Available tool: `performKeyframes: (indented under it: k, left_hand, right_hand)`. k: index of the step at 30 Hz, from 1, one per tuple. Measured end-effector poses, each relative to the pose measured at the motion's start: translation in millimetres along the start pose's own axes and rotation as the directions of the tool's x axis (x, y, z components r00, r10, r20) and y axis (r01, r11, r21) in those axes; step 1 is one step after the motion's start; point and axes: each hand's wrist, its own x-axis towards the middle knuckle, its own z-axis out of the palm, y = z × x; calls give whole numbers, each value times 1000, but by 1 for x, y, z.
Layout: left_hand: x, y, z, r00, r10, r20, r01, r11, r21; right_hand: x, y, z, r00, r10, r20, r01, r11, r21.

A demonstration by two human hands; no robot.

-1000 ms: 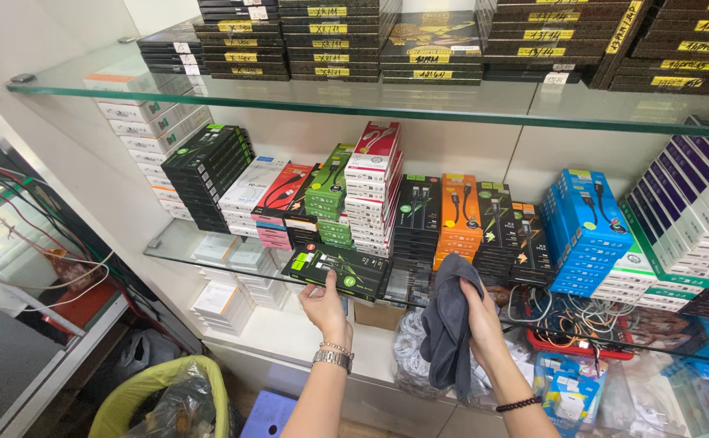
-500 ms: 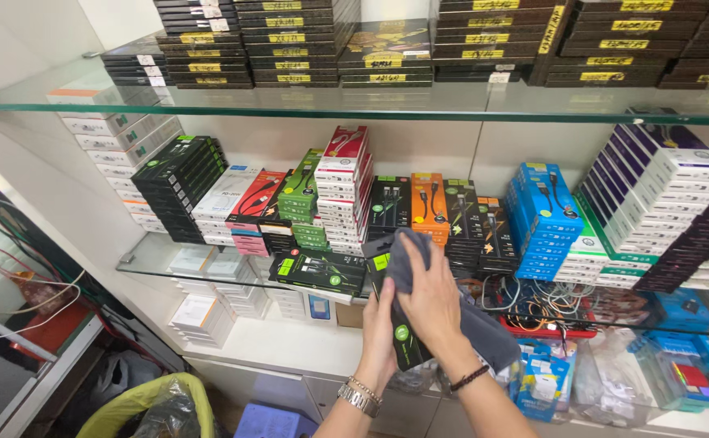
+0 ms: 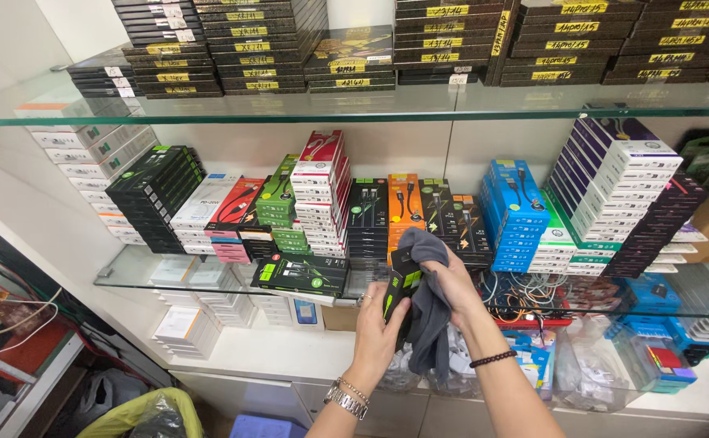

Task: The person wipes packaged electronics products on a glass display shelf one at a time using a gray cloth, lifting each box, wiping its surfaces, and placing it back on the shelf. They work across several product boxes including charger and cable packaging, occasionally rearranging items on the shelf.

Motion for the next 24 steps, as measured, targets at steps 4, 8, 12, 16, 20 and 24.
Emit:
performKeyframes:
  k: [4, 8, 12, 16, 20, 24]
  left_hand:
    - [14, 2, 0, 986, 77, -150, -94, 990, -110]
    - [37, -5, -10, 966, -80, -246, -15, 932, -363]
    - [39, -10, -15, 928, -308, -209, 111, 765, -634]
    - [45, -12, -15, 897, -434, -87, 218, 605, -766]
    - [64, -14, -22, 892, -450, 31, 333, 610, -719]
    - [58, -12, -31, 952, -173, -252, 136, 978, -157]
  right_hand:
    - [-6, 35, -11, 995, -23, -93, 29, 998, 61]
    - [-48, 78, -18, 1000, 1, 14, 3, 968, -251]
    - [-58, 76, -27, 994, 33, 106, 14, 910, -414]
    - [-49, 53, -26, 979, -21, 204, 91, 938, -335]
    - [-58, 48, -16, 942, 331, 52, -324, 940, -106]
    - [-39, 50, 3, 958, 271, -98, -275, 961, -26]
